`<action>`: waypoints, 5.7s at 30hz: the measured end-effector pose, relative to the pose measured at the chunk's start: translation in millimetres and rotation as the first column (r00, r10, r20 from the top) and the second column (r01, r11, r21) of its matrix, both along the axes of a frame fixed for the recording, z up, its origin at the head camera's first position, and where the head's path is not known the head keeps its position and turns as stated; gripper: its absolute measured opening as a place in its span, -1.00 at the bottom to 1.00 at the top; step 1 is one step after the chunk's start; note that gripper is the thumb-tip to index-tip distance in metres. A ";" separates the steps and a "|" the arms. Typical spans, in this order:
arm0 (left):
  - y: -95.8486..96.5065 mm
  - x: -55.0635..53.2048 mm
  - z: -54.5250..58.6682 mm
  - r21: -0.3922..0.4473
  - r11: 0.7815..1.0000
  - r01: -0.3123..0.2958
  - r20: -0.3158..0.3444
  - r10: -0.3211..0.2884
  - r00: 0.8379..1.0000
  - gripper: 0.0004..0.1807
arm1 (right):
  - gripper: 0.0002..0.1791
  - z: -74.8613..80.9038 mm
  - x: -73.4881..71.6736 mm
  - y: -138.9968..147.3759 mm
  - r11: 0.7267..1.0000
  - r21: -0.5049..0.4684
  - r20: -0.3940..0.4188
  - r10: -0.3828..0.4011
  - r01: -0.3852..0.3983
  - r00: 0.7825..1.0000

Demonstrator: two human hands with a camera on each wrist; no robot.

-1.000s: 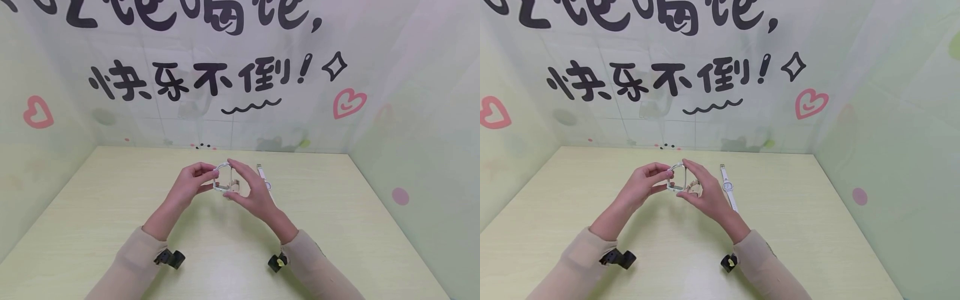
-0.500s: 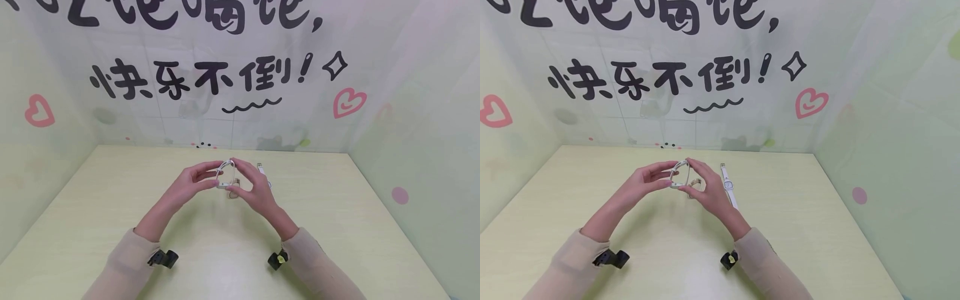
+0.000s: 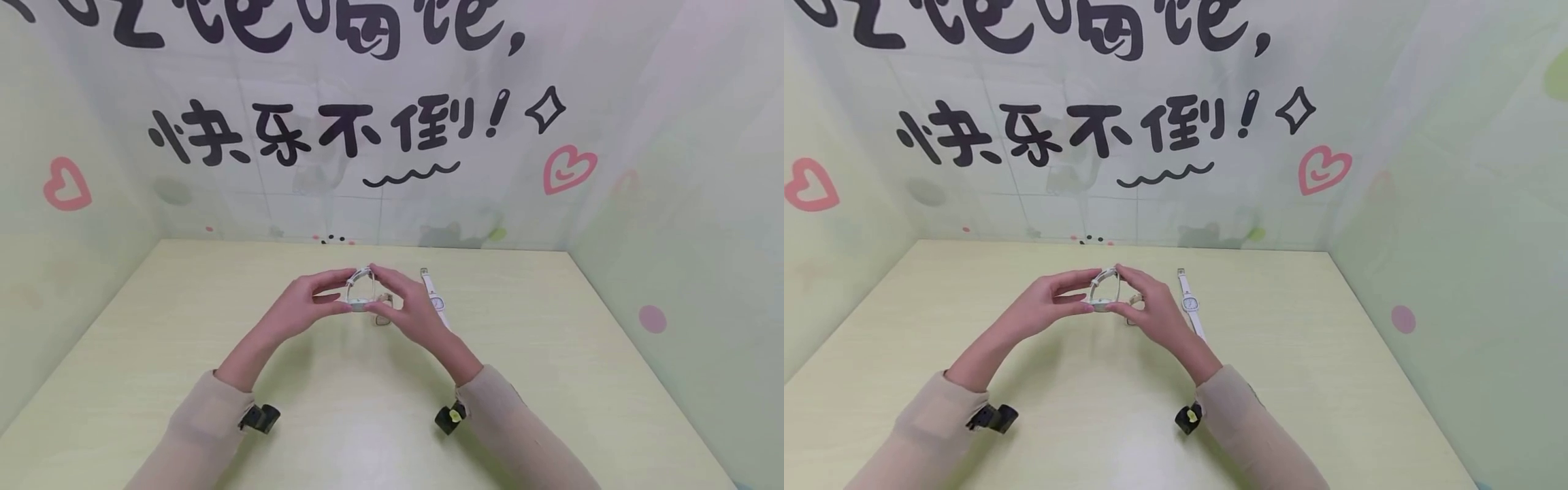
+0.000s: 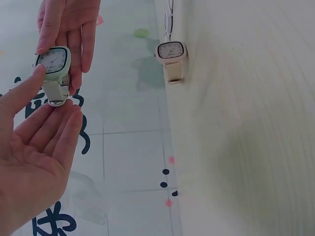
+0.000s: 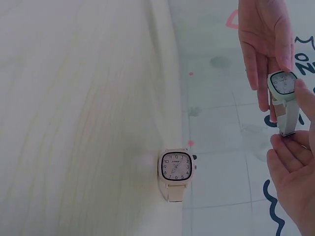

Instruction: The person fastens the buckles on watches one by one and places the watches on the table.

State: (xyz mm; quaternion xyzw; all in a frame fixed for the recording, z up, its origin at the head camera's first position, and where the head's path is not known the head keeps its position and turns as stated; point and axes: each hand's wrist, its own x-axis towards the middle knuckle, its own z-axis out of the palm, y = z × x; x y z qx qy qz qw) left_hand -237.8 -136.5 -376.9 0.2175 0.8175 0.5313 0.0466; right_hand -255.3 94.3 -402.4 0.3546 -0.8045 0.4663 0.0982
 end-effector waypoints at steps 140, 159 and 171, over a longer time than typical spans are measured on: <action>48.1 -47.5 -4.4 -0.635 0.762 -0.126 -0.061 0.113 0.992 -0.50 | -0.79 -12.3 -48.9 76.5 0.535 0.804 0.146 -0.599 0.259 0.787; 68.4 -47.0 -19.4 -0.407 0.914 0.002 0.026 0.009 1.000 -0.60 | -0.76 17.7 -31.0 77.5 0.889 0.348 0.336 -0.415 0.298 0.846; 76.9 -49.9 -23.7 0.058 0.989 0.133 0.228 -0.143 0.963 -0.50 | -0.77 34.8 -14.0 60.4 0.972 0.162 0.373 -0.221 0.172 0.901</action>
